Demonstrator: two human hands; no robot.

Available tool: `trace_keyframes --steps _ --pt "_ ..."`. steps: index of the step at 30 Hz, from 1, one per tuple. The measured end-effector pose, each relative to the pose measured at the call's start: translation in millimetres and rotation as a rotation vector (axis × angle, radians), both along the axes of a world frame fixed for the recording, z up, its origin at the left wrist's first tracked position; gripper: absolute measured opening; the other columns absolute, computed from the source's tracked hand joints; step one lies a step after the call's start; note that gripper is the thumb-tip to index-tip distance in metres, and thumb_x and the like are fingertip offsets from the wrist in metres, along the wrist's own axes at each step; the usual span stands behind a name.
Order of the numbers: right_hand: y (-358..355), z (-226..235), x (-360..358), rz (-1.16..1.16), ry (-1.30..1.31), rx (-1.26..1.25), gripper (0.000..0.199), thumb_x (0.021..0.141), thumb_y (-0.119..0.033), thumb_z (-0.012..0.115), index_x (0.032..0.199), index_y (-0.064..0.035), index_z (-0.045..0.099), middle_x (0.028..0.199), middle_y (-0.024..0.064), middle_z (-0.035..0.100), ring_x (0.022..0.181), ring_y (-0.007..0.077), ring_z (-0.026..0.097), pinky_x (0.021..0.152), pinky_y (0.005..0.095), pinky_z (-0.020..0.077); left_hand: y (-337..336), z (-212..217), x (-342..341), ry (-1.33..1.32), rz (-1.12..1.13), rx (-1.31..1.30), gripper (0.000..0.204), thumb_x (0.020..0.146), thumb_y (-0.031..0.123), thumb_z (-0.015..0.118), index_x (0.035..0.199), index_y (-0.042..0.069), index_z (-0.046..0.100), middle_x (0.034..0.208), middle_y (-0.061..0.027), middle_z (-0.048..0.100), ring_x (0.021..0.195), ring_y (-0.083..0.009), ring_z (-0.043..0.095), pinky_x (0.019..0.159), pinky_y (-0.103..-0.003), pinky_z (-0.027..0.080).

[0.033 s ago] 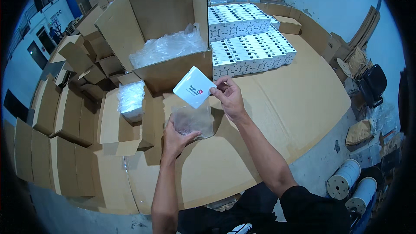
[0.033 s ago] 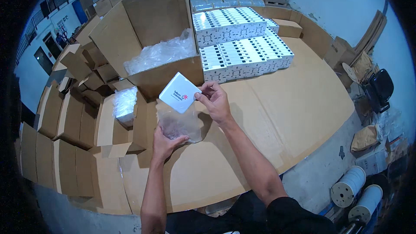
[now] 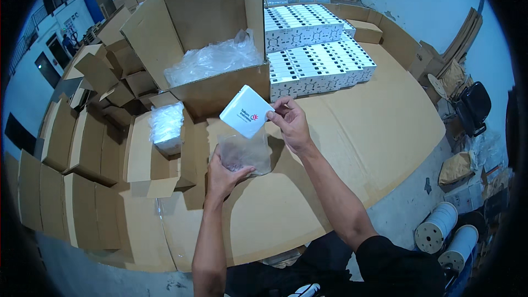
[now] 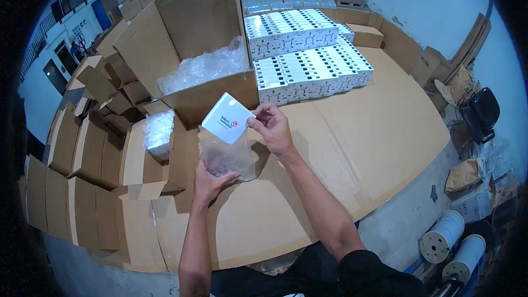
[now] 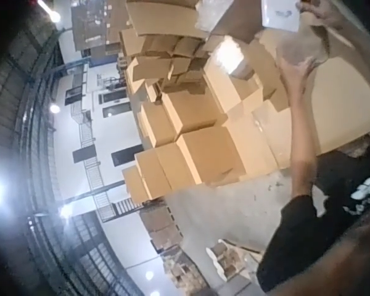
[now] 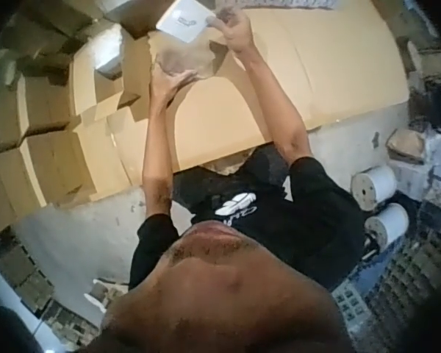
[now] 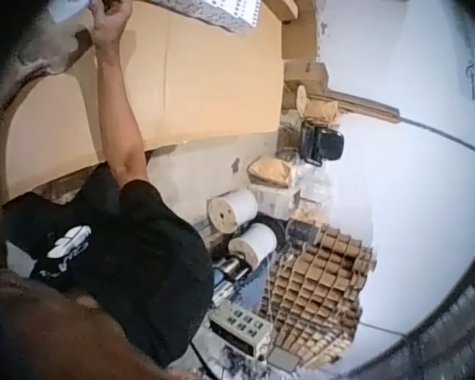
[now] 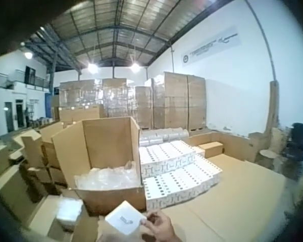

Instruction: Packing product boxes into plastic bags and shipping boxes.

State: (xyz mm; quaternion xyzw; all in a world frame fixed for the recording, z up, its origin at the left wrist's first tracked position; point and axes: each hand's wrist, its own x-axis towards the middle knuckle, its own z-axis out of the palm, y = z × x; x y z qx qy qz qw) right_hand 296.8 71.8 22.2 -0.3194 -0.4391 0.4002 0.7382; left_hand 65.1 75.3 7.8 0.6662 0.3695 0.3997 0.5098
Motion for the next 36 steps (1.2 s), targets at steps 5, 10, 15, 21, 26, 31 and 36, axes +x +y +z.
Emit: trace_keyframes --steps 5,10,15,21,26,31,36 --pt "-3.4 4.5 1.8 0.054 -0.004 -0.033 0.023 0.092 -0.001 0.070 0.108 -0.0071 0.054 0.105 0.0041 0.065 0.099 0.0118 0.062 0.091 0.0294 0.0518 -1.7 5.8 -0.5 -0.001 -0.016 -0.008 0.077 0.063 0.009 0.095 0.127 -0.001 0.054 0.116 -0.0115 0.067 0.107 -0.0201 0.066 0.094 -0.035 0.054" --pt "-3.4 3.9 4.5 0.112 -0.015 -0.030 0.023 0.092 -0.003 0.070 0.107 -0.0076 0.053 0.107 0.0047 0.064 0.103 0.0125 0.061 0.095 0.0311 0.0503 -3.7 7.4 -0.5 -0.024 -0.017 -0.001 0.076 0.064 0.009 0.095 0.126 -0.001 0.052 0.115 -0.0118 0.067 0.105 -0.0199 0.067 0.094 -0.035 0.054" --pt "-2.7 1.1 8.2 0.126 -0.062 -0.048 0.023 0.093 -0.003 0.070 0.107 -0.0083 0.052 0.109 0.0055 0.064 0.104 0.0134 0.061 0.096 0.0319 0.0502 -3.8 9.7 1.1 0.045 0.001 0.021 0.073 0.065 0.009 0.094 0.124 -0.001 0.053 0.115 -0.0123 0.068 0.105 -0.0197 0.067 0.094 -0.035 0.054" --pt "-2.6 0.4 6.2 0.173 0.073 -0.047 0.020 0.094 -0.001 0.066 0.107 -0.0083 0.052 0.109 0.0058 0.064 0.103 0.0140 0.061 0.090 0.0341 0.0531 -4.0 6.0 0.2 -0.021 0.008 -0.006 0.068 0.065 0.009 0.094 0.119 0.000 0.055 0.113 -0.0120 0.068 0.104 -0.0192 0.067 0.093 -0.035 0.054" --pt "-5.3 3.8 5.6 0.219 0.210 -0.056 0.019 0.095 -0.001 0.064 0.107 -0.0091 0.051 0.110 0.0062 0.062 0.100 0.0146 0.060 0.086 0.0343 0.0534 -5.7 14.0 1.1 0.056 0.011 0.040 0.065 0.065 0.009 0.094 0.118 0.001 0.056 0.111 -0.0116 0.069 0.102 -0.0184 0.067 0.092 -0.034 0.054" --pt "-4.0 6.0 6.4 0.252 0.249 -0.044 0.021 0.094 -0.001 0.064 0.105 -0.0099 0.049 0.111 0.0077 0.061 0.101 0.0154 0.059 0.088 0.0348 0.0520 -4.2 13.5 0.0 0.076 0.006 0.046 0.065 0.065 0.011 0.095 0.116 0.001 0.056 0.108 -0.0110 0.069 0.100 -0.0183 0.067 0.090 -0.034 0.054" --pt "-2.5 6.4 3.1 0.275 0.231 -0.044 0.022 0.093 -0.001 0.064 0.105 -0.0093 0.048 0.111 0.0082 0.061 0.103 0.0159 0.059 0.089 0.0344 0.0518 -2.2 7.6 -2.6 0.084 0.005 0.064 0.066 0.065 0.015 0.096 0.114 0.000 0.055 0.106 -0.0113 0.069 0.099 -0.0187 0.067 0.089 -0.035 0.054"
